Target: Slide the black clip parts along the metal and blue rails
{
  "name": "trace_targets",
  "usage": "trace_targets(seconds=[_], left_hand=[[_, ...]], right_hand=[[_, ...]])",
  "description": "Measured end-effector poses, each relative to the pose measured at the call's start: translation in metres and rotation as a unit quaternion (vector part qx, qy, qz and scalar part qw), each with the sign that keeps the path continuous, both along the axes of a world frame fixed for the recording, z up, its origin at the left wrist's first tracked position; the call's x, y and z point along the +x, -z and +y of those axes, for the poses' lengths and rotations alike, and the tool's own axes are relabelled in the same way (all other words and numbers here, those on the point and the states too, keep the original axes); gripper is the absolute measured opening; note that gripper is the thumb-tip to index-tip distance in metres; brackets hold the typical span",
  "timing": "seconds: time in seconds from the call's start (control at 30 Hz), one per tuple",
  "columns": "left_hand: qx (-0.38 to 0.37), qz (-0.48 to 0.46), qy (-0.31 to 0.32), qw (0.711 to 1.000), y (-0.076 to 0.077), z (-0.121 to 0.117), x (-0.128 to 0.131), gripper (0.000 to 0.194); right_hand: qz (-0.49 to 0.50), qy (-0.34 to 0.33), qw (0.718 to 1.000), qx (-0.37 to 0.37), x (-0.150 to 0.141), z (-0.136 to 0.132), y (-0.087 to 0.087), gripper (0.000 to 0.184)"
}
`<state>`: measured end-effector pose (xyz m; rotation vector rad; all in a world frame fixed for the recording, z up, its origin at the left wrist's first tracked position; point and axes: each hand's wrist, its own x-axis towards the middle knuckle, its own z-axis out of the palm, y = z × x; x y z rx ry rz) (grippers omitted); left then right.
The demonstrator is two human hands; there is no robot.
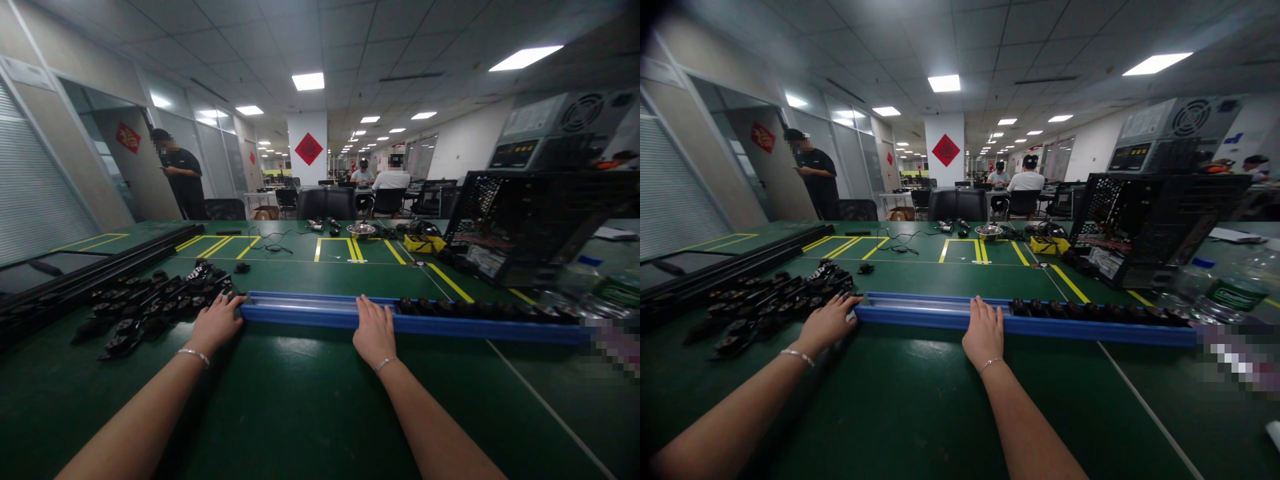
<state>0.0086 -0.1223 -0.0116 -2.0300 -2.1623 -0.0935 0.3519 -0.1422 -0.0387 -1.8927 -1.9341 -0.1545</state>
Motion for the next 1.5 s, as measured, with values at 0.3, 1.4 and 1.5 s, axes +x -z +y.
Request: trace_targets(seconds=[0.3,1.4,1.5], left_hand=[[-0.003,-0.019,-0.108,0.994,0.005,0.001,-0.031,0.050],[0.128,-0.103,0.112,0.980,0.020,-0.002,0.131,0.051],[0.143,-0.078,0.118,0.980,0.026,-0.004,0.145,0.050]], right_hand=[[0.001,-0.003,1.000,0.006,0.000,0.000,-0.001,0.049],[-0.001,-0.013,1.000,0.016,0.001,-0.001,0.001,0.052],[0.004,-0.010,1.000,0.029,0.002,0.001,0.003,0.052]])
